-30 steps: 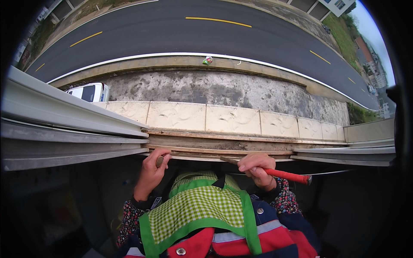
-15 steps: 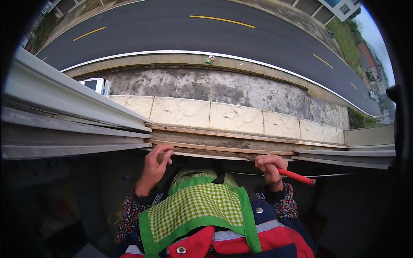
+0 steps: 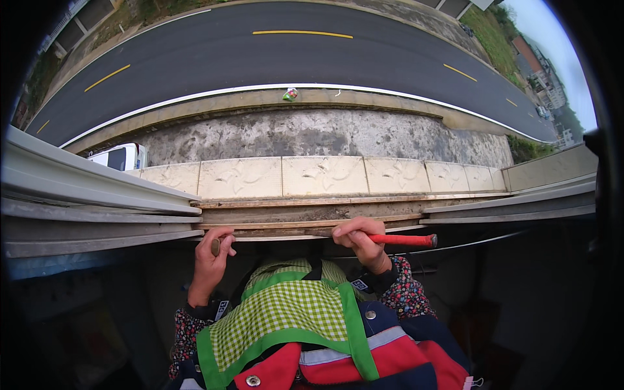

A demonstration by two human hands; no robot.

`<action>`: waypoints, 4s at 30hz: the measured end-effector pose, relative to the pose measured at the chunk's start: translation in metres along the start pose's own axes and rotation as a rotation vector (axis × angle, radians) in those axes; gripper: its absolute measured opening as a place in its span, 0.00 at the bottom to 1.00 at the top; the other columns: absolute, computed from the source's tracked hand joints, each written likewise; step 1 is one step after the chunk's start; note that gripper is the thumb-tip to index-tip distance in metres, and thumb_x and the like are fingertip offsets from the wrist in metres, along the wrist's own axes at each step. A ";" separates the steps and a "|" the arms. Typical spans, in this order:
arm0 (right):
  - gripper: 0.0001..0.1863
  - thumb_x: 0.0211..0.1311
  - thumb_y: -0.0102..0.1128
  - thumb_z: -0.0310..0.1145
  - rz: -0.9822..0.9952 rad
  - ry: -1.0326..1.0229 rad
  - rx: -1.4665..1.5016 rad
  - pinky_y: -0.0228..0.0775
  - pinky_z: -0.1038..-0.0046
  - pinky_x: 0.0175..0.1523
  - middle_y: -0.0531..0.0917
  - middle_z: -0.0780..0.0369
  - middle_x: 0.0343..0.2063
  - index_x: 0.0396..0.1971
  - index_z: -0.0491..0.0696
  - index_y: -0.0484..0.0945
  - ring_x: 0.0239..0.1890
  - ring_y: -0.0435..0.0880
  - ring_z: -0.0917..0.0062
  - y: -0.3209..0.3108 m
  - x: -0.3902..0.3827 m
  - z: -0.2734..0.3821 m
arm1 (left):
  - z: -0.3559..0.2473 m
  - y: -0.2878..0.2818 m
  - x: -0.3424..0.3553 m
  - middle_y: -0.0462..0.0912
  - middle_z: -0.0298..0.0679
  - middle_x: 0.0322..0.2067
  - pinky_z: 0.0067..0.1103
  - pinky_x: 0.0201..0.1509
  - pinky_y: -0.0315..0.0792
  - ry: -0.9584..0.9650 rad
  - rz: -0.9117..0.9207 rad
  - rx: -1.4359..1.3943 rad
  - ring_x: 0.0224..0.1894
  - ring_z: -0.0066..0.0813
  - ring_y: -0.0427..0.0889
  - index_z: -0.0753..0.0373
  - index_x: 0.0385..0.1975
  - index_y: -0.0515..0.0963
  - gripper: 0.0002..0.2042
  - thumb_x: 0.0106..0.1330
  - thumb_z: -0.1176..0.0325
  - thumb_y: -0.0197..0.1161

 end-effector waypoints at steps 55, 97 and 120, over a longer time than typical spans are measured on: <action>0.10 0.63 0.49 0.20 0.082 0.134 -0.188 0.63 0.80 0.29 0.73 0.67 0.19 0.37 0.38 0.81 0.22 0.69 0.85 0.029 0.046 -0.017 | 0.019 0.000 -0.001 0.80 0.38 0.37 0.23 0.43 0.82 -0.061 0.001 -0.163 0.28 0.17 0.75 0.69 0.50 0.76 0.09 0.74 0.75 0.56; 0.18 0.54 0.60 0.29 0.320 -0.021 -1.249 0.70 0.61 0.21 0.79 0.58 0.14 0.45 0.43 0.73 0.17 0.81 0.61 0.093 0.066 -0.045 | -0.087 0.014 0.020 0.76 0.34 0.14 0.19 0.21 0.65 0.130 -0.070 0.236 0.15 0.22 0.75 0.65 0.27 0.78 0.05 0.65 0.76 0.66; 0.15 0.50 0.60 0.25 0.158 -0.122 -1.132 0.72 0.60 0.25 0.80 0.57 0.16 0.39 0.44 0.72 0.21 0.83 0.59 0.069 0.058 -0.023 | -0.129 0.041 0.040 0.81 0.42 0.21 0.24 0.27 0.70 0.171 0.053 0.269 0.21 0.34 0.80 0.67 0.30 0.80 0.03 0.66 0.75 0.66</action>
Point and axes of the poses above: each hand's wrist, its own x-axis towards the middle knuckle, its own y-axis out of the palm, z = x × y, the point moved 10 cm from there along x, towards the middle knuckle
